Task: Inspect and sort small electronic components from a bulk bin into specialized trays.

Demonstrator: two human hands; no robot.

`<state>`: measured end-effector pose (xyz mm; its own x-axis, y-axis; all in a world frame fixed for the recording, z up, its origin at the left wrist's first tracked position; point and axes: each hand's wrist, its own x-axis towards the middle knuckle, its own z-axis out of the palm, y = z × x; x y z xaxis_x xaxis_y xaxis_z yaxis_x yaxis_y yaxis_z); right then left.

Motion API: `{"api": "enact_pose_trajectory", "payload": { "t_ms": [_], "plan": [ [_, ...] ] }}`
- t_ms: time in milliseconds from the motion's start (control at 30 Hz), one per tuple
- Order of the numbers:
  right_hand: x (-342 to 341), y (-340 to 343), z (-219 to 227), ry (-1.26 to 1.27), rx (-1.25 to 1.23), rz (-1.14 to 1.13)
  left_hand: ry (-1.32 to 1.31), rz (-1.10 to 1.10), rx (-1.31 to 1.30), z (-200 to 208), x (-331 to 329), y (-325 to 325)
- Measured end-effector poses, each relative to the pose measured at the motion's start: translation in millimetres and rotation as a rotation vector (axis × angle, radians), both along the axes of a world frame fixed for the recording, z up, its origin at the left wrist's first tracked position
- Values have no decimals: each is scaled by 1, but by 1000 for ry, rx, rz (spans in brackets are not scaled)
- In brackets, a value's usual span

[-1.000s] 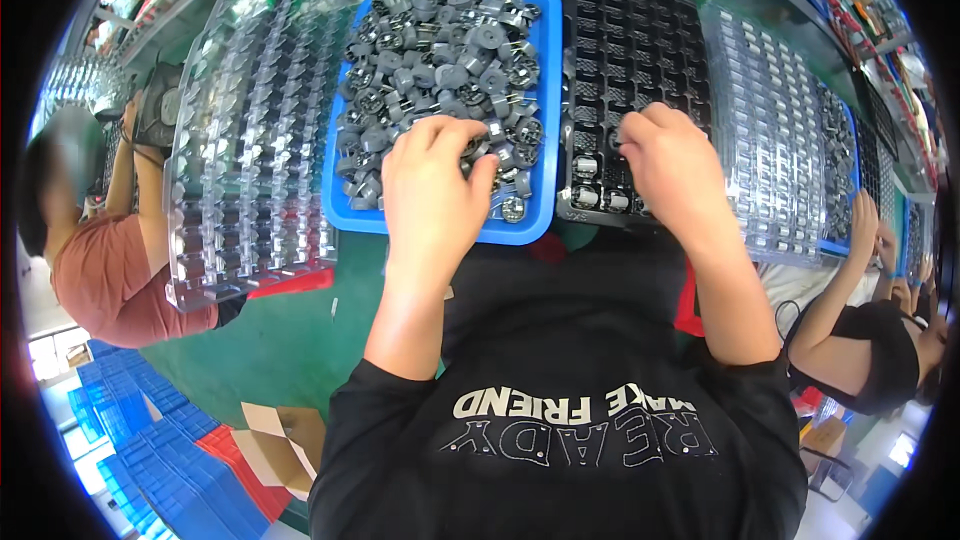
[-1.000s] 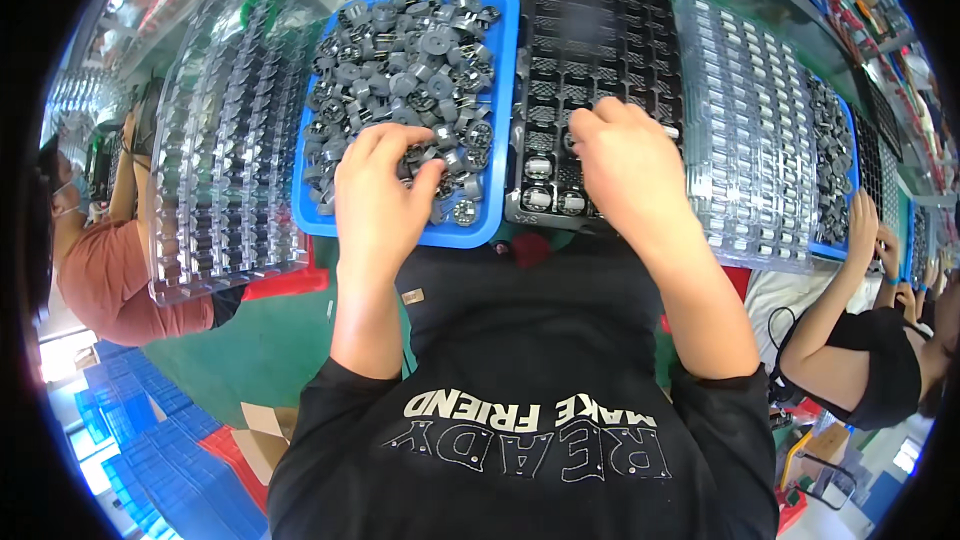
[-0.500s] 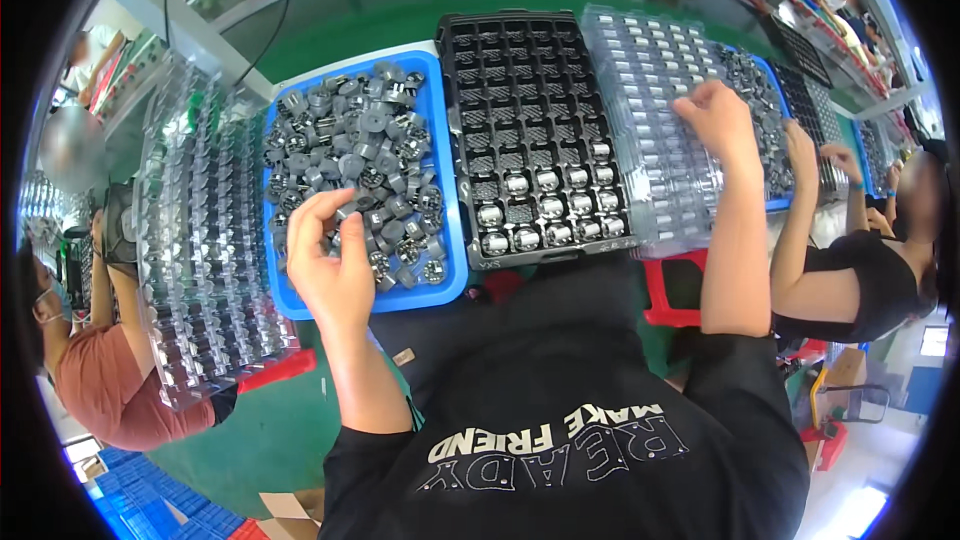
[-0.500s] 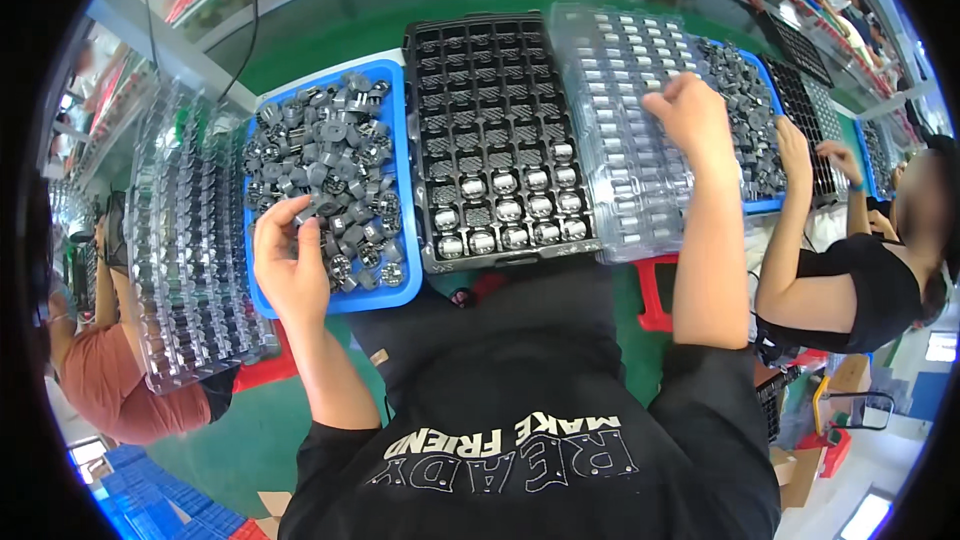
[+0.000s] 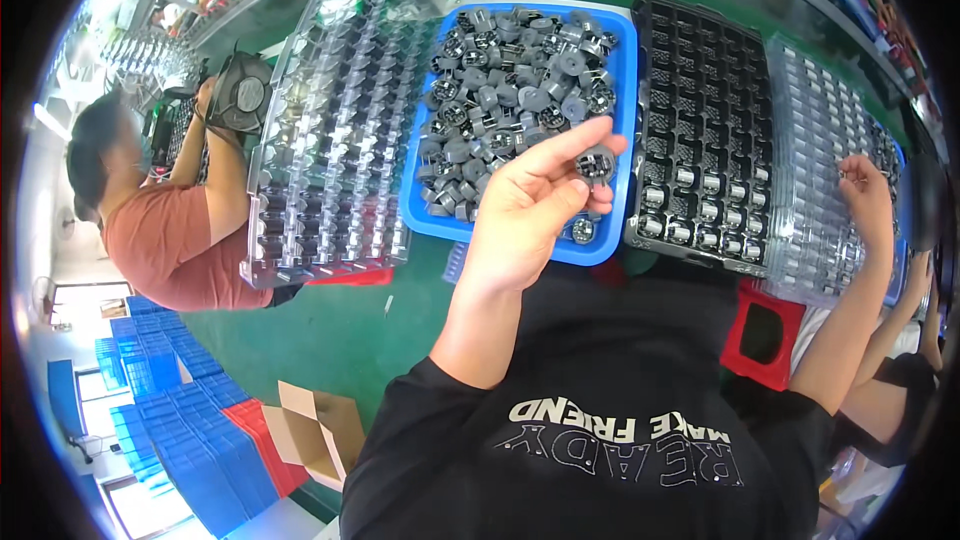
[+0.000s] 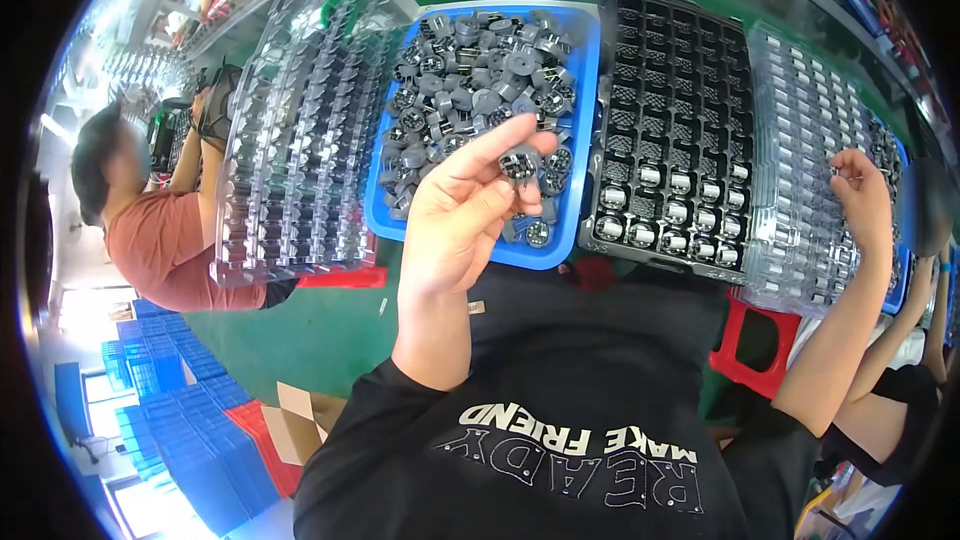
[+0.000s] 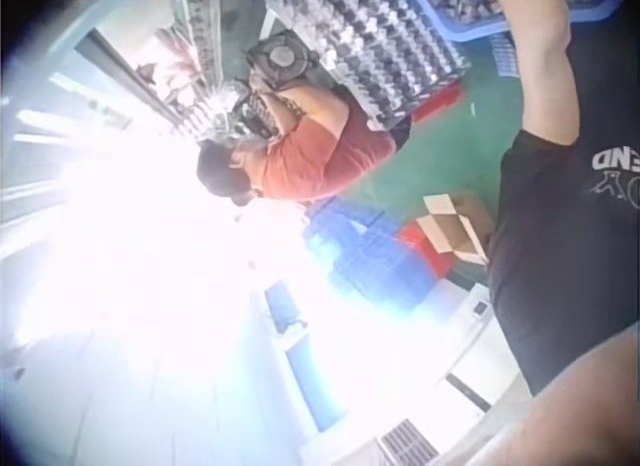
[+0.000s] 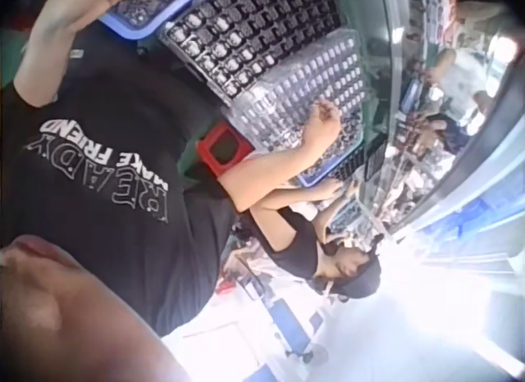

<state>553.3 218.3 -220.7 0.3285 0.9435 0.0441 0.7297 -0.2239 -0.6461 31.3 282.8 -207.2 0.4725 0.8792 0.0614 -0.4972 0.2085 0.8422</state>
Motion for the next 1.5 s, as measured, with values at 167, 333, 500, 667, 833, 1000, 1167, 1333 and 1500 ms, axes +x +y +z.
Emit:
{"api": "enact_pose_trajectory", "payload": {
  "t_ms": [167,333,500,667,833,1000,1167,1333,1500],
  "plan": [
    [-49,3,35,-82,40,-130,92,-46,135,4,-3,-8],
    [-198,-16,48,404,449,90,63,-39,160,-4,7,-21],
    [-310,-26,51,633,486,287,95,3,200,1,16,-33],
    [-323,-3,49,264,740,574,68,31,202,7,15,-38],
    [-332,-4,43,274,716,516,60,38,253,4,11,-40],
    [-335,-5,45,223,702,538,77,4,227,0,4,-39],
    [-337,-7,44,166,676,544,80,47,273,-8,5,-39],
    [-340,-11,41,106,697,505,82,57,248,-11,5,-42],
    [-336,-21,22,301,618,501,295,95,299,-21,2,-58]
  ]
}}
